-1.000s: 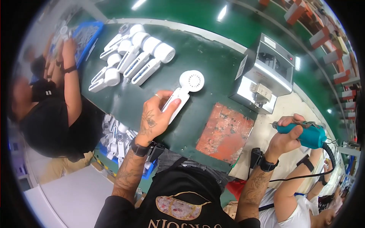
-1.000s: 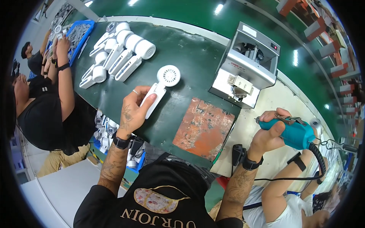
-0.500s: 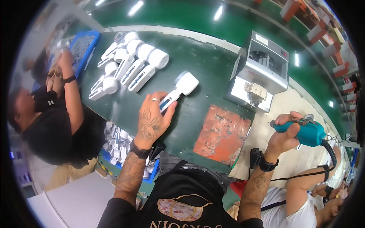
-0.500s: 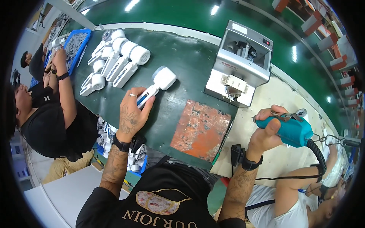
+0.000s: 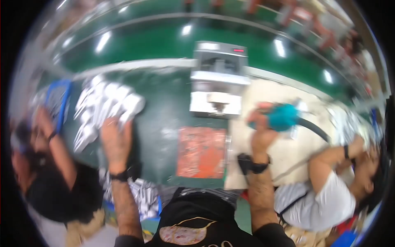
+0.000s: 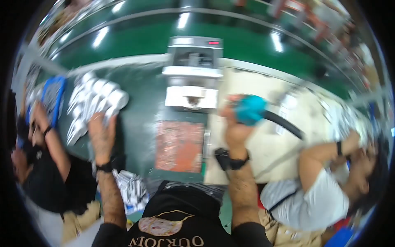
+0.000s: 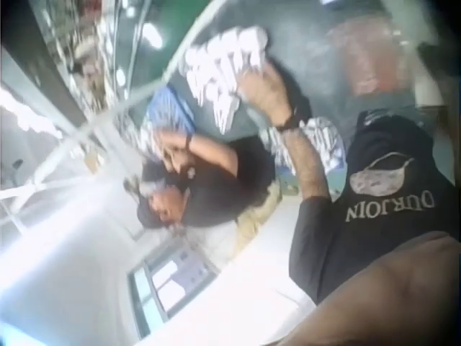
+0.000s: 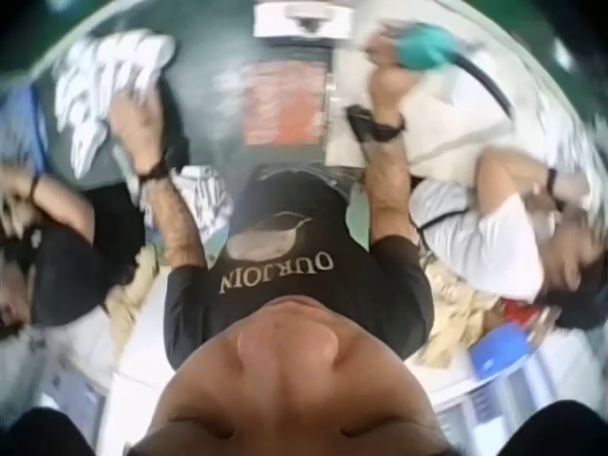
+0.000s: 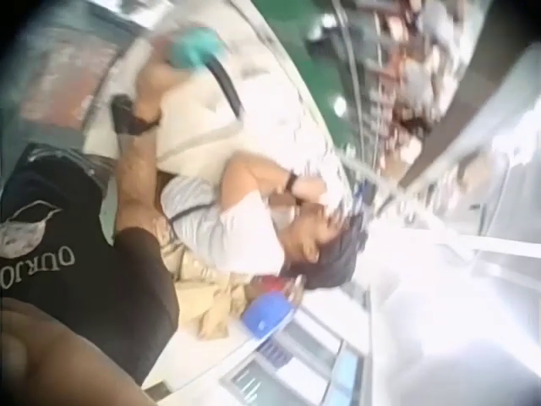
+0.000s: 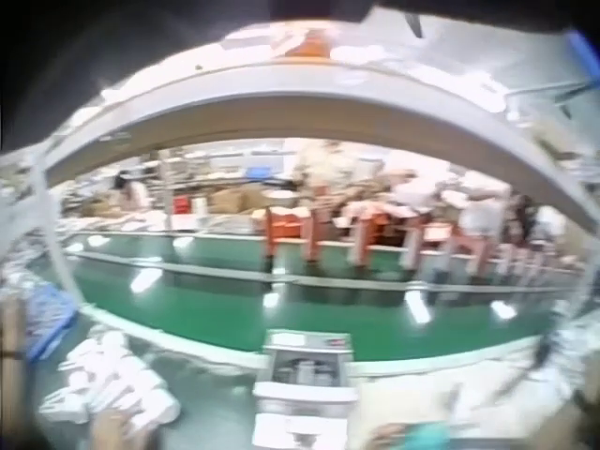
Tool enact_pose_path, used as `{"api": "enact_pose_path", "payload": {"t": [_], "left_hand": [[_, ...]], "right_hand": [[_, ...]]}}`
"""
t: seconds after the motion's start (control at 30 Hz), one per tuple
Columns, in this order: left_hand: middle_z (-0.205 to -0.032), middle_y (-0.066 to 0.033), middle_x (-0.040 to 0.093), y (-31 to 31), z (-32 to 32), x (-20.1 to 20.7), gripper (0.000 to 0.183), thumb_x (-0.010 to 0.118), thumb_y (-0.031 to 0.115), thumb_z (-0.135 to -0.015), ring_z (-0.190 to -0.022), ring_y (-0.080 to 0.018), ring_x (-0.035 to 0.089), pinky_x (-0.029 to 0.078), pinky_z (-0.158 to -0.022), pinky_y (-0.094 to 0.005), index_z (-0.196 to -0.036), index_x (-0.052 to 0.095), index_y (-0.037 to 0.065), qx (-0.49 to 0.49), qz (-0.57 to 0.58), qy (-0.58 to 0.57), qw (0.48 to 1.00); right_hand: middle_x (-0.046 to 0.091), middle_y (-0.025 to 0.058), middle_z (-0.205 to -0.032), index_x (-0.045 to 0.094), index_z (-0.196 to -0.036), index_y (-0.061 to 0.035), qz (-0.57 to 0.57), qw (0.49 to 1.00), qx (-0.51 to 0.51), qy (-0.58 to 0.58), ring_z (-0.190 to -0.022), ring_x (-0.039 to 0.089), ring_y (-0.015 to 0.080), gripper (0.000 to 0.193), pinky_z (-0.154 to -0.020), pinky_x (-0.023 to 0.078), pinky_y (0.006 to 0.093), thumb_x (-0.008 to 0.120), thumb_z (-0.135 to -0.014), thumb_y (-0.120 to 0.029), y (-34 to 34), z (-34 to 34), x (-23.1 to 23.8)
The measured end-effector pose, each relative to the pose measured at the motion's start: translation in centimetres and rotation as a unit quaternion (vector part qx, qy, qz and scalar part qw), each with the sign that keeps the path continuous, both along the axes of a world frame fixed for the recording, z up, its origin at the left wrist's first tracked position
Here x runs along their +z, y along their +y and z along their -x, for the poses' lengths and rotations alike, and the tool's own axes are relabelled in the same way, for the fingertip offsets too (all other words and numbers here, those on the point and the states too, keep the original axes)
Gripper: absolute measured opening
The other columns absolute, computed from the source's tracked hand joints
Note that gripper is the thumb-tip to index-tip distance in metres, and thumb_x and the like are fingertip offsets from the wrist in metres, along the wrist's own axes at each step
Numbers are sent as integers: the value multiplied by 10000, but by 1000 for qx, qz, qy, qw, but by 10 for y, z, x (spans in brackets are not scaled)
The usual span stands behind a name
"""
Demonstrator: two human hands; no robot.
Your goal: The person picks up a handheld fan component, aligns it with a second piece, and uses a power screwdriver to fasten a screw into the assembly. They then set the fan aside and pick up another unit to repeat the process.
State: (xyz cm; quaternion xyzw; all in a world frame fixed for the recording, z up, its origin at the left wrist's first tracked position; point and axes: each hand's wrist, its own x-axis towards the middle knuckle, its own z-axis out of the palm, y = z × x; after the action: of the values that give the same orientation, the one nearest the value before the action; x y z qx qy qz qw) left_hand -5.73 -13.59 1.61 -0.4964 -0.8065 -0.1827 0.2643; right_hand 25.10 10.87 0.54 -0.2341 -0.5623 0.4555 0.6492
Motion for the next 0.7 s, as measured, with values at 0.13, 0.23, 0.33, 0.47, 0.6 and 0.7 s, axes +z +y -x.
{"api": "enact_pose_path", "payload": {"t": [0.13,0.23,0.33,0.47,0.6,0.7], "left_hand": [[-999,-124,619,18,-52,62,329,727,171,-911,-893,-252,590,481,-811,-359,-1154,605,-15,38,-77,-166,982],[-995,-79,623,65,-101,89,242,689,134,-937,-891,-169,581,476,-810,-302,-1125,612,2,-129,-92,-324,933],[-984,-36,640,134,-143,98,146,651,114,-963,-864,-102,574,474,-779,-261,-1059,621,9,-293,-79,-532,790],[-733,-79,620,224,-218,52,202,700,195,-925,-654,-157,590,481,-608,-319,-863,622,20,-404,-3,-591,699],[-866,-207,655,294,-308,7,498,723,504,-839,-813,-410,645,516,-739,-503,-928,596,31,-444,54,-383,808],[-1070,-206,654,315,-348,-5,622,658,560,-858,-979,-401,649,517,-876,-486,-1140,587,11,-369,156,-363,841]], "right_hand": [[618,32,-866,550,-1216,7,-12,994,84,-63,-729,585,112,359,-638,476,267,686,-967,-213,-8,7,12],[609,22,-850,551,-1216,29,29,991,96,-83,-766,575,100,309,-700,457,252,648,-974,-139,-9,2,25],[609,19,-847,558,-1208,27,44,988,80,-123,-774,574,98,305,-707,457,247,661,-964,-125,-13,-22,40],[636,40,-841,570,-1215,0,127,985,71,-93,-787,585,114,356,-708,458,257,704,-944,-188,-54,-68,48],[636,60,-838,557,-1226,14,159,984,-12,-83,-778,604,154,577,-708,471,285,758,-897,-415,-95,-106,51],[639,65,-828,558,-1215,26,145,984,-26,-103,-756,607,157,642,-690,470,283,764,-872,-476,-114,-120,59]]}}
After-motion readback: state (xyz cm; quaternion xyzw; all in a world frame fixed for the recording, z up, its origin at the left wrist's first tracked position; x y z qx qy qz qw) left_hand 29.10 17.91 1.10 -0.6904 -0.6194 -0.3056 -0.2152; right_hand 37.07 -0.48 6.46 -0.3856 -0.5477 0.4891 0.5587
